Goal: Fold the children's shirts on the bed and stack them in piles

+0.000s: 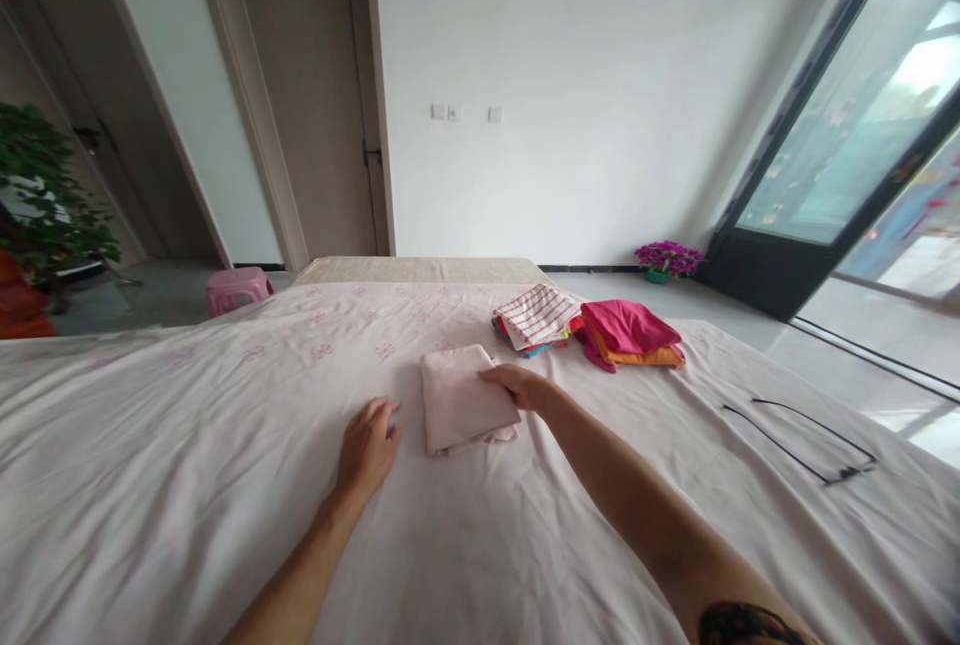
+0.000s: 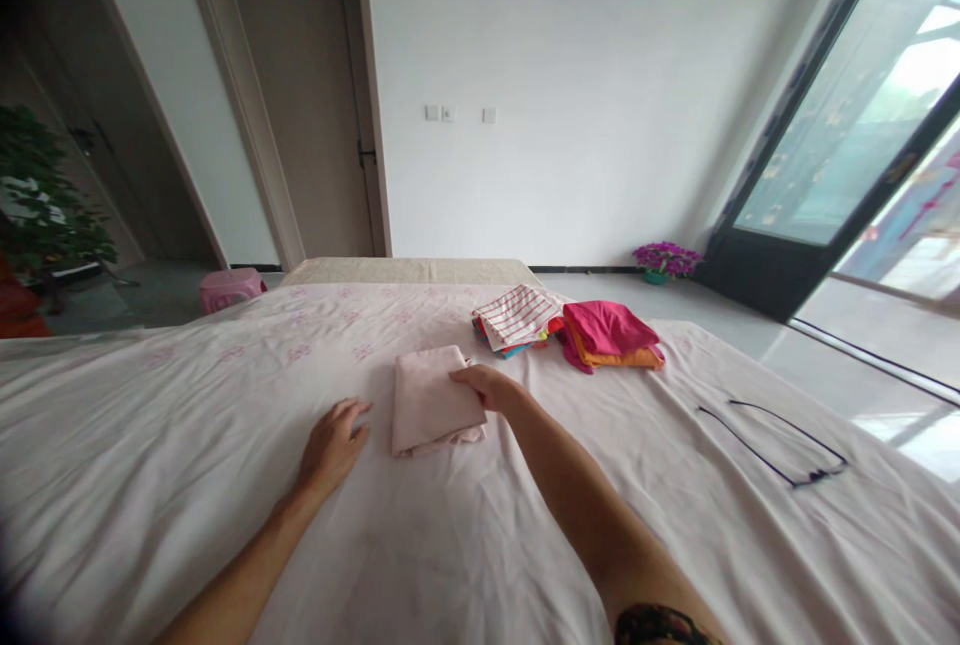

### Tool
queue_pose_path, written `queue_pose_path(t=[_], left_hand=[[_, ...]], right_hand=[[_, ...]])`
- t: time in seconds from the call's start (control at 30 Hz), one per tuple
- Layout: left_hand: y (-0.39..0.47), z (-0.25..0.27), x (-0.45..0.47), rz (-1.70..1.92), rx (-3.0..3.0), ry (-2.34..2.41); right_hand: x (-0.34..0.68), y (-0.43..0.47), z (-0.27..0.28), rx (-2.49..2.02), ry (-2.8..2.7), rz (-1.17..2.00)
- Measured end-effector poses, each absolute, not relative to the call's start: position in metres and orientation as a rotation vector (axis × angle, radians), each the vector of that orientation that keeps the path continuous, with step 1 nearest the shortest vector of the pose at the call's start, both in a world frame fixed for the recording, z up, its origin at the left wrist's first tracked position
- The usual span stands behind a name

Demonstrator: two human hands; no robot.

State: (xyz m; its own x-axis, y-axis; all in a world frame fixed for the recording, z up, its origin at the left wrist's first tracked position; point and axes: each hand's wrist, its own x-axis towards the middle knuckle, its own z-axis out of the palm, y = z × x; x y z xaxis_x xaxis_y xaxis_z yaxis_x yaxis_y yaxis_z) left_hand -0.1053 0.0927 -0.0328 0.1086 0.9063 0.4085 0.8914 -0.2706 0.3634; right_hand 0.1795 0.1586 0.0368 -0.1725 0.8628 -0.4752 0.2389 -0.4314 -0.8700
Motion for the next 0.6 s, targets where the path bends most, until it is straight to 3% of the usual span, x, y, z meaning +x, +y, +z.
queue_pose_path(t=[0.17,0.6], left_hand=[[0.095,-0.036,-0.106,0.874,2.329,1.869],[0.096,-0.040,-0.108,0.795,2.344,1.844]], right_hand=[[0.173,0.138,0.036,-1.378,-0.953,1.822],[0.276,0.098,0.112,-1.154,-1.000,1.492]])
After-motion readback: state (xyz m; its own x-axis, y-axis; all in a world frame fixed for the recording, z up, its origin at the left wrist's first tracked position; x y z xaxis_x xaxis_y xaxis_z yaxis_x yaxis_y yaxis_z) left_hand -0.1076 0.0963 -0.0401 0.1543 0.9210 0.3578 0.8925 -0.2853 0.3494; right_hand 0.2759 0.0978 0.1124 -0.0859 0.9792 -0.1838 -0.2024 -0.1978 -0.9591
